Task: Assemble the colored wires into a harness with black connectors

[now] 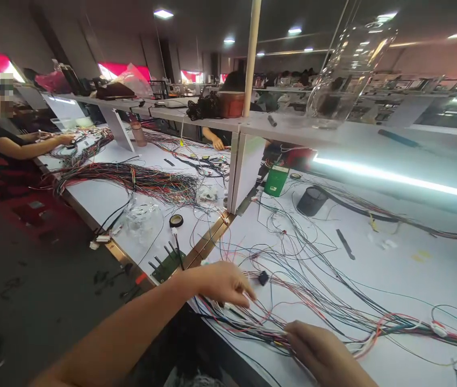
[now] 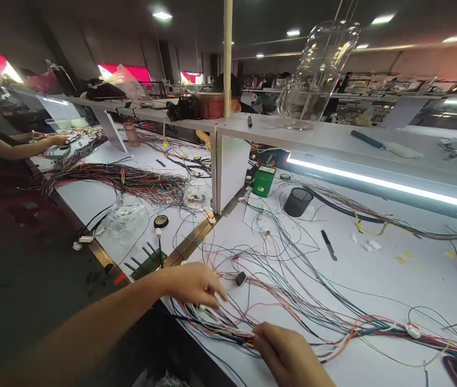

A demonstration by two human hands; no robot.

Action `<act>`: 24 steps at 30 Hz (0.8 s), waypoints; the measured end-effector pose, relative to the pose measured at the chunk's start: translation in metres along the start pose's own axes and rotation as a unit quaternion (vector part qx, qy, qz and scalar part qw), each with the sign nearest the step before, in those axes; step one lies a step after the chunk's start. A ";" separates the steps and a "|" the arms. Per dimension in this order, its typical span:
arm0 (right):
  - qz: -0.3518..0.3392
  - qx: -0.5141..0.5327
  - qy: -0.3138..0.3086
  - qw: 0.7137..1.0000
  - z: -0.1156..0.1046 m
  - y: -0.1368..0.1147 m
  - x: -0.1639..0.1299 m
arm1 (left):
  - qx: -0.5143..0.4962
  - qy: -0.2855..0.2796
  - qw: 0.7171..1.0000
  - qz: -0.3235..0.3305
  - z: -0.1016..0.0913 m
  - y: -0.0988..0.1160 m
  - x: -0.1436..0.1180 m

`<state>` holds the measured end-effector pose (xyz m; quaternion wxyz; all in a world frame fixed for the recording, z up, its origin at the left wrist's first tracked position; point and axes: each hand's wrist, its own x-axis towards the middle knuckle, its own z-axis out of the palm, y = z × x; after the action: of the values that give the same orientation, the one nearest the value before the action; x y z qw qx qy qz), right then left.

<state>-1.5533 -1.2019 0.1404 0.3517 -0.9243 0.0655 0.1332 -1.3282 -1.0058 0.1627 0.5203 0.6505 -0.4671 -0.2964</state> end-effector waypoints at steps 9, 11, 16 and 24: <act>-0.027 0.055 -0.019 0.998 -0.005 -0.007 0.005 | 0.381 -0.125 0.916 0.032 0.085 0.010 -0.019; -0.027 0.046 -0.028 0.998 -0.023 -0.005 0.014 | 0.439 -0.132 0.888 0.029 0.100 0.003 -0.019; -0.128 -0.150 0.140 0.970 -0.046 -0.011 0.073 | 0.482 -0.044 0.865 0.134 0.103 0.007 -0.023; -0.064 -0.389 0.006 0.919 -0.049 -0.021 0.180 | 0.493 -0.095 0.828 0.250 0.087 0.045 -0.044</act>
<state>-1.3668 -1.2239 0.1360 -0.0286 -0.9912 -0.0490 0.1199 -1.4346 -1.0015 0.1766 0.1397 0.6502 -0.7449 0.0528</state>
